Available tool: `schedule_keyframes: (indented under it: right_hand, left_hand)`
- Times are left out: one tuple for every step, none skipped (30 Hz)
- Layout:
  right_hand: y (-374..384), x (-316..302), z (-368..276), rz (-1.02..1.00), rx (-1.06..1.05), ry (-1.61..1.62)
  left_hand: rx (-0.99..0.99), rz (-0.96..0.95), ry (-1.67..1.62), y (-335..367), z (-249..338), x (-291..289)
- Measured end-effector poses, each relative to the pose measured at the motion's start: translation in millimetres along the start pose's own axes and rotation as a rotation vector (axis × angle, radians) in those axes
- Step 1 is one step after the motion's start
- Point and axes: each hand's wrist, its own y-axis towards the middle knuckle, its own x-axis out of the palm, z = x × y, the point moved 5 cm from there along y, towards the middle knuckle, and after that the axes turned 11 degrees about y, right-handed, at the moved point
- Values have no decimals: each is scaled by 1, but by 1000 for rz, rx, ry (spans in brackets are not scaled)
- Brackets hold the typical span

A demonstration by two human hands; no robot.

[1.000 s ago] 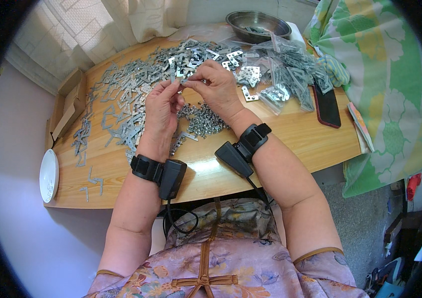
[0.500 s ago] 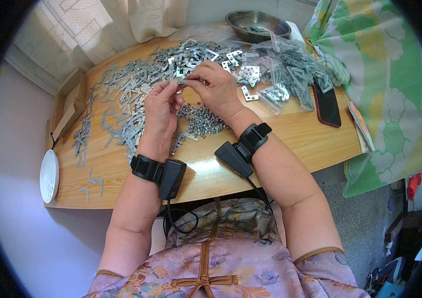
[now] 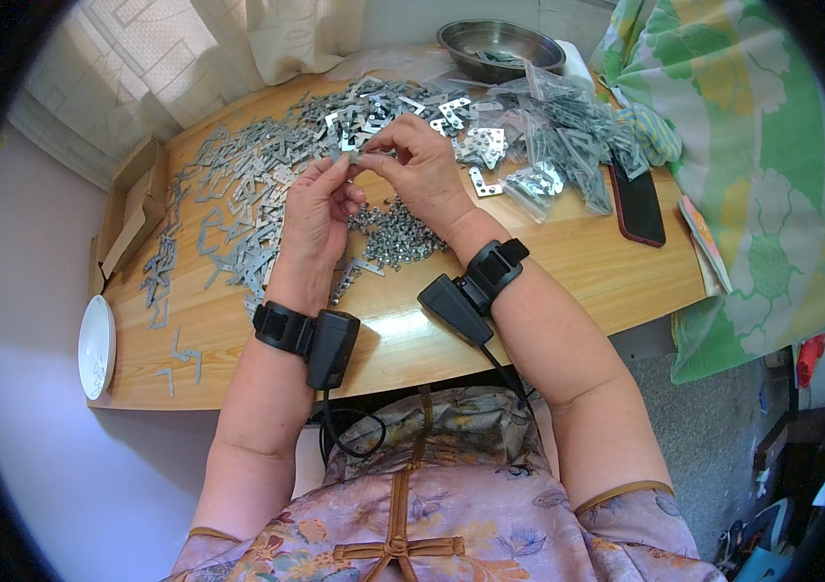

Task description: Joining small metal L-shaped brackets with small screws or fasteners by hand.

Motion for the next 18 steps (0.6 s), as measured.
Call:
schedule_keyframes:
  right_hand:
    - [0, 0, 2, 0, 0, 0]
    - [0, 0, 5, -3, 2, 7]
    - [1, 0, 5, -7, 4, 14]
    - [1, 0, 5, -7, 4, 14]
    - [0, 0, 3, -14, -6, 9]
    - [0, 1, 1, -22, -18, 3]
    - [0, 1, 2, -22, -18, 4]
    - [0, 1, 2, -38, -23, 3]
    - [0, 2, 2, -54, -28, 2]
    - [0, 1, 2, -53, -28, 1]
    - [0, 1, 2, -56, -29, -4]
    - [0, 1, 1, -60, -31, -8]
    - [0, 1, 1, -59, -31, -7]
    - [0, 1, 1, -63, -31, -10]
    - [1, 1, 0, -67, -31, -13]
    - [1, 0, 0, -67, -31, -12]
    - [1, 1, 1, -77, -21, -18]
    - [1, 1, 1, -86, -9, -24]
  left_hand:
    - [-2, -7, -17, 1, -1, -1]
    - [-4, -13, -34, 1, -2, -1]
    - [-4, -13, -34, 2, -2, -1]
    - [-19, -6, -48, 2, -3, -1]
    - [-33, 1, -63, 2, -4, -2]
    - [-33, 1, -62, 2, -4, -2]
    - [-41, 14, -66, 3, -5, -4]
    - [-49, 27, -70, 3, -5, -5]
    - [-50, 26, -70, 3, -5, -5]
    - [-58, 32, -63, 2, -4, -4]
    - [-66, 38, -57, 1, -4, -4]
    - [-66, 37, -56, 1, -3, -4]
    - [-65, 37, -52, 1, -3, -4]
    - [-64, 38, -47, 0, -2, -3]
    - [-64, 37, -47, 1, -2, -3]
    - [-59, 34, -46, 1, -2, -3]
    - [-54, 32, -45, 1, -2, -3]
    - [-55, 30, -44, 1, -2, -3]
